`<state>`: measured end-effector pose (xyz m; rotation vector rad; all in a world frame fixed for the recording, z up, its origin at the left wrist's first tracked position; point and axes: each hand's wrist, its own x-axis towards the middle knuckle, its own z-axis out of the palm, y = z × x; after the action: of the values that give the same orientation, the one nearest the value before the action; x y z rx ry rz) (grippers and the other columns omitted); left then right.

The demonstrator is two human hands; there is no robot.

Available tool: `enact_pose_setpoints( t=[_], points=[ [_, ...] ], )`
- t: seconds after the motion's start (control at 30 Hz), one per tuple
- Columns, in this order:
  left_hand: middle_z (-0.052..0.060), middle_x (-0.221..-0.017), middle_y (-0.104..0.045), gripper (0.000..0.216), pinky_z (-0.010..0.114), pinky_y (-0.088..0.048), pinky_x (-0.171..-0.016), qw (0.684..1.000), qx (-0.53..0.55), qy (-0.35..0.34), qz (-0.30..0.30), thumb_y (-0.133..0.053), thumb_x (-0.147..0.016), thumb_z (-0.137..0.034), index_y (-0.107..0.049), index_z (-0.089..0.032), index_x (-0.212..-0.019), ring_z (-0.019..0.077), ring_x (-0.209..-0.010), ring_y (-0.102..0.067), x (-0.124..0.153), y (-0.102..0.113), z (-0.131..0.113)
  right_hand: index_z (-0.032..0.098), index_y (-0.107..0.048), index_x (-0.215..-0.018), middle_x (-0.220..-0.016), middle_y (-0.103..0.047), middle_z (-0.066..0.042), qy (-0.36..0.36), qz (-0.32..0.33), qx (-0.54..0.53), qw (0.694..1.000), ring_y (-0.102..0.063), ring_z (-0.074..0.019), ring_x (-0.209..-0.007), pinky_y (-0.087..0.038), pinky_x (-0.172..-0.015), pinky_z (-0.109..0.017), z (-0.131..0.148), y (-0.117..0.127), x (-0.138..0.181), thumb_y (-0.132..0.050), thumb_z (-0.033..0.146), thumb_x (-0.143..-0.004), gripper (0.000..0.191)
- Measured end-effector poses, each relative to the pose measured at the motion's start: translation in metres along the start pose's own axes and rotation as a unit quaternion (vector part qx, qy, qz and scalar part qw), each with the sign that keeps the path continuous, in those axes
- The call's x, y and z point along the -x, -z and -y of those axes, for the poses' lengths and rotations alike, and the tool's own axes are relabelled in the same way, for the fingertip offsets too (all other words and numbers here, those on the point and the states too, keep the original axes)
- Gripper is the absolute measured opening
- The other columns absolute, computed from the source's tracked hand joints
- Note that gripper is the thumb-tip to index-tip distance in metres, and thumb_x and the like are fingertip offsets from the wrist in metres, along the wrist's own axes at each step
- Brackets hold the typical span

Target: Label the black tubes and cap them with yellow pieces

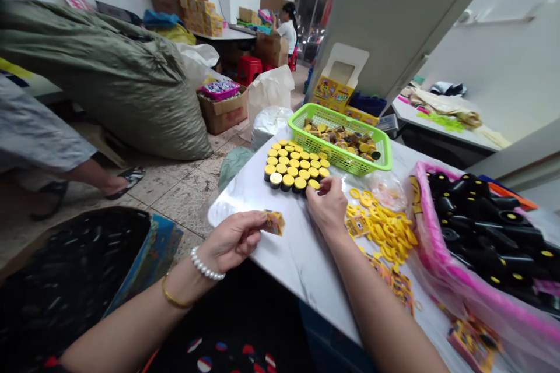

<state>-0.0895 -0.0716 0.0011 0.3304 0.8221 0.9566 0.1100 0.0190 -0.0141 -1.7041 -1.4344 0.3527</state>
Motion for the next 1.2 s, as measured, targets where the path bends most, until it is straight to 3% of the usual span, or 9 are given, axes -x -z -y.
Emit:
enact_pose_setpoints(
  t=[0.07,0.2,0.27,0.33,0.4,0.6,0.83,1.0,1.2],
  points=[
    [0.003,-0.067,-0.065,0.012,0.008,-0.018,-0.028,0.999,0.044,0.013,-0.002,-0.061,-0.087,-0.011,-0.069,-0.008,-0.078,-0.0018,-0.035,-0.039,-0.004,-0.001,-0.003,0.018,-0.064,-0.106,-0.077,-0.064,-0.002,-0.012,0.033,-0.033,0.999,-0.057,-0.0203,-0.07,-0.044,-0.074,-0.035,-0.003,0.013,0.005,-0.069,0.037,-0.065,0.045],
    [0.003,-0.069,-0.064,0.012,0.008,-0.019,-0.028,0.996,0.092,0.011,-0.004,-0.056,-0.088,-0.005,-0.065,-0.007,-0.08,-0.0021,-0.034,-0.036,-0.013,-0.007,-0.007,0.019,-0.07,-0.094,-0.082,-0.068,-0.006,-0.048,0.145,-0.16,0.975,-0.061,-0.0202,-0.07,-0.05,-0.069,-0.035,0.0,0.041,0.011,-0.064,0.048,-0.072,0.037],
    [0.003,-0.07,-0.065,0.012,0.008,-0.02,-0.028,0.995,0.098,0.005,-0.005,-0.055,-0.088,-0.004,-0.064,-0.007,-0.081,-0.002,-0.035,-0.037,-0.017,-0.011,-0.007,0.021,-0.071,-0.092,-0.087,-0.07,-0.004,-0.077,0.196,-0.308,0.928,-0.064,-0.0184,-0.074,-0.053,-0.072,-0.034,0.008,0.047,0.017,-0.062,0.05,-0.077,0.034],
    [0.003,-0.07,-0.064,0.011,0.008,-0.022,-0.028,0.995,0.103,-0.002,-0.005,-0.055,-0.088,-0.003,-0.063,-0.007,-0.082,-0.0018,-0.035,-0.038,-0.021,-0.014,-0.006,0.023,-0.072,-0.092,-0.09,-0.07,-0.002,-0.109,0.231,-0.449,0.856,-0.065,-0.016,-0.08,-0.054,-0.078,-0.029,0.017,0.048,0.024,-0.069,0.045,-0.076,0.028],
    [0.002,-0.068,-0.063,0.01,0.008,-0.023,-0.028,0.994,0.112,-0.009,-0.01,-0.055,-0.088,-0.003,-0.062,-0.008,-0.082,-0.0015,-0.035,-0.038,-0.024,-0.017,-0.005,0.023,-0.074,-0.093,-0.092,-0.072,-0.002,-0.13,0.245,-0.504,0.818,-0.066,-0.0145,-0.085,-0.053,-0.082,-0.025,0.022,0.045,0.032,-0.076,0.039,-0.073,0.025],
    [0.001,-0.069,-0.061,0.006,0.007,-0.025,-0.029,0.99,0.142,-0.015,0.011,-0.057,-0.087,-0.004,-0.062,-0.008,-0.087,-0.0011,-0.037,-0.042,-0.03,-0.023,-0.001,0.026,-0.072,-0.102,-0.104,-0.073,-0.002,-0.117,0.249,-0.456,0.847,-0.066,-0.0189,-0.1,-0.05,-0.096,-0.035,0.018,0.034,0.045,-0.078,0.036,-0.078,0.026],
    [0.001,-0.07,-0.063,0.006,0.008,-0.023,-0.029,0.986,0.163,-0.022,0.002,-0.06,-0.084,-0.006,-0.059,-0.01,-0.079,-0.0005,-0.037,-0.042,-0.037,-0.022,-0.001,0.021,-0.067,-0.096,-0.096,-0.072,-0.004,-0.096,0.187,-0.357,0.91,-0.068,-0.018,-0.092,-0.054,-0.087,-0.031,0.022,0.038,0.045,-0.079,0.04,-0.077,0.029],
    [0.005,-0.077,-0.067,0.002,0.009,-0.023,-0.029,0.993,0.11,-0.032,-0.002,-0.062,-0.083,-0.007,-0.062,-0.007,-0.085,-0.0003,-0.038,-0.045,-0.034,-0.023,0.003,0.023,-0.064,-0.104,-0.097,-0.07,-0.002,-0.079,0.178,-0.373,0.907,-0.069,-0.0171,-0.091,-0.057,-0.086,-0.031,0.026,0.034,0.05,-0.076,0.041,-0.08,0.033],
    [0.001,-0.069,-0.063,0.006,0.009,-0.019,-0.028,0.986,0.166,-0.013,0.01,-0.059,-0.084,-0.007,-0.063,-0.008,-0.08,-0.0011,-0.036,-0.038,-0.034,-0.026,0.002,0.022,-0.061,-0.097,-0.092,-0.071,-0.003,-0.063,0.178,-0.35,0.918,-0.07,-0.0164,-0.084,-0.059,-0.08,-0.029,0.026,0.035,0.051,-0.075,0.038,-0.081,0.027]
  ],
)
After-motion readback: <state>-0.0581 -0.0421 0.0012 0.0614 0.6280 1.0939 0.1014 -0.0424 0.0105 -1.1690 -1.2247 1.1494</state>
